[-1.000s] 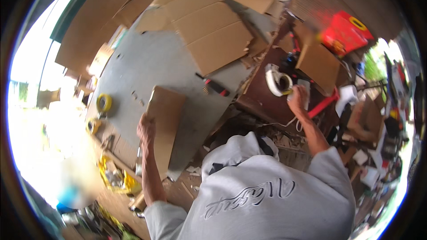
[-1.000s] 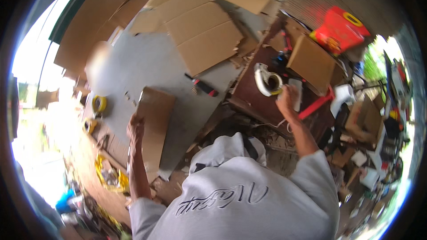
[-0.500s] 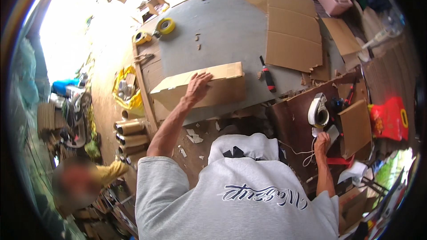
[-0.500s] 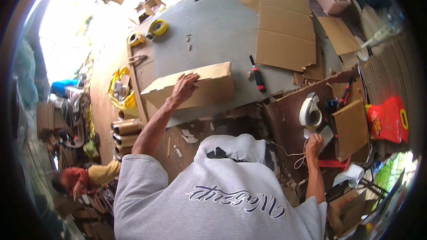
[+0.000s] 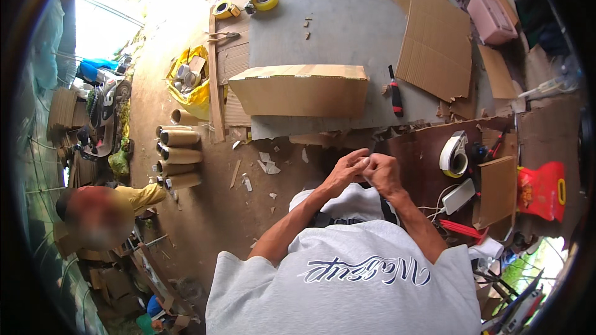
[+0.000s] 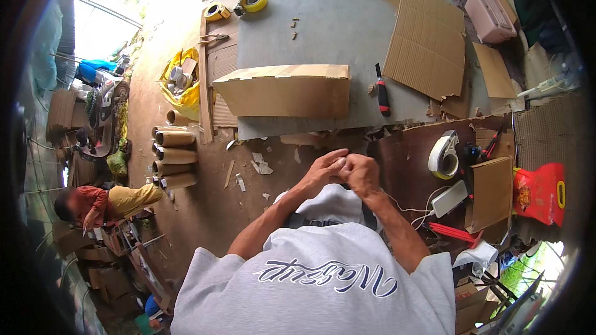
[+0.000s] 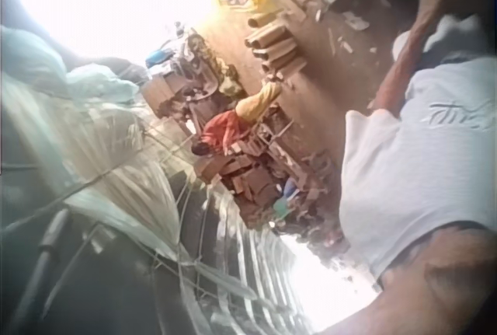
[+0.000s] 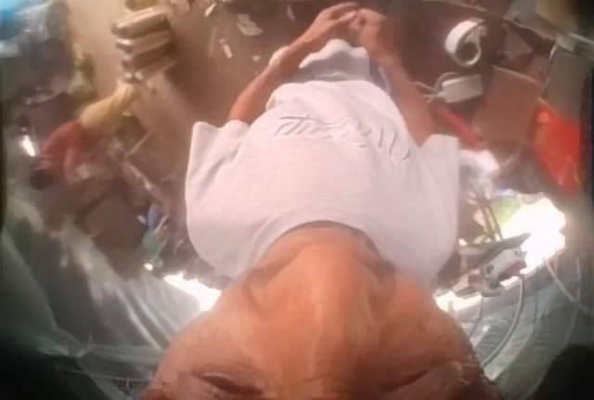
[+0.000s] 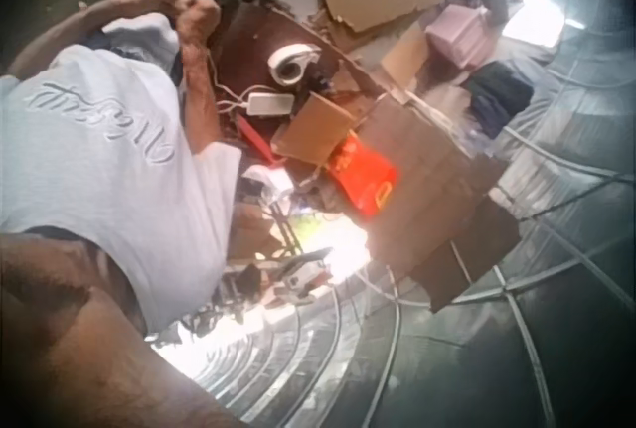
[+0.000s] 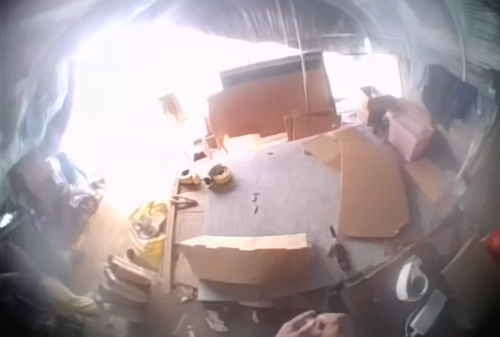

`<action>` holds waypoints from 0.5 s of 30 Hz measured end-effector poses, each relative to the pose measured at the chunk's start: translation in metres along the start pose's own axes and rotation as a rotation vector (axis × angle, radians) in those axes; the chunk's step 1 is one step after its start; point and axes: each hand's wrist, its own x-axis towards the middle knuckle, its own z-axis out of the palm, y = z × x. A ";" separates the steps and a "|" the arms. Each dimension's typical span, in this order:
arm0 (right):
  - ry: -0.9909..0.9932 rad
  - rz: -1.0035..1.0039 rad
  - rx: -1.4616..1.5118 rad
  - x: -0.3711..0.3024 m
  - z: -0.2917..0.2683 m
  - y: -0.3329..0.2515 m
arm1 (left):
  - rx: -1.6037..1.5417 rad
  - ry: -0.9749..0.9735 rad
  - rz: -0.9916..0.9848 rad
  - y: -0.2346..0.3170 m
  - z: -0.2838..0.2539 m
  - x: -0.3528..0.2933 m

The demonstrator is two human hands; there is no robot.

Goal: The person assembles a cardboard box on a workbench, folding the flaps and securing them with a tape dispenser. They repeatedly adjust the box and apply tape to the seams. Another person is visible in the background moving around the workspace.

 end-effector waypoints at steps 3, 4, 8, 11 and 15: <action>-0.123 -0.064 0.161 -0.002 0.026 -0.023 | -0.098 -0.088 -0.017 0.003 -0.018 -0.015; -0.192 0.025 0.263 -0.005 0.027 -0.029 | -0.092 -0.077 0.013 0.007 -0.022 -0.025; -0.371 0.287 0.557 -0.023 0.033 -0.060 | 0.035 -0.122 0.090 0.007 -0.052 -0.061; -0.324 0.234 0.486 -0.041 0.053 -0.059 | 0.064 -0.119 -0.001 -0.001 -0.072 -0.085; -0.147 0.088 0.323 -0.048 0.076 -0.071 | -0.143 -0.019 -0.085 -0.017 -0.086 -0.108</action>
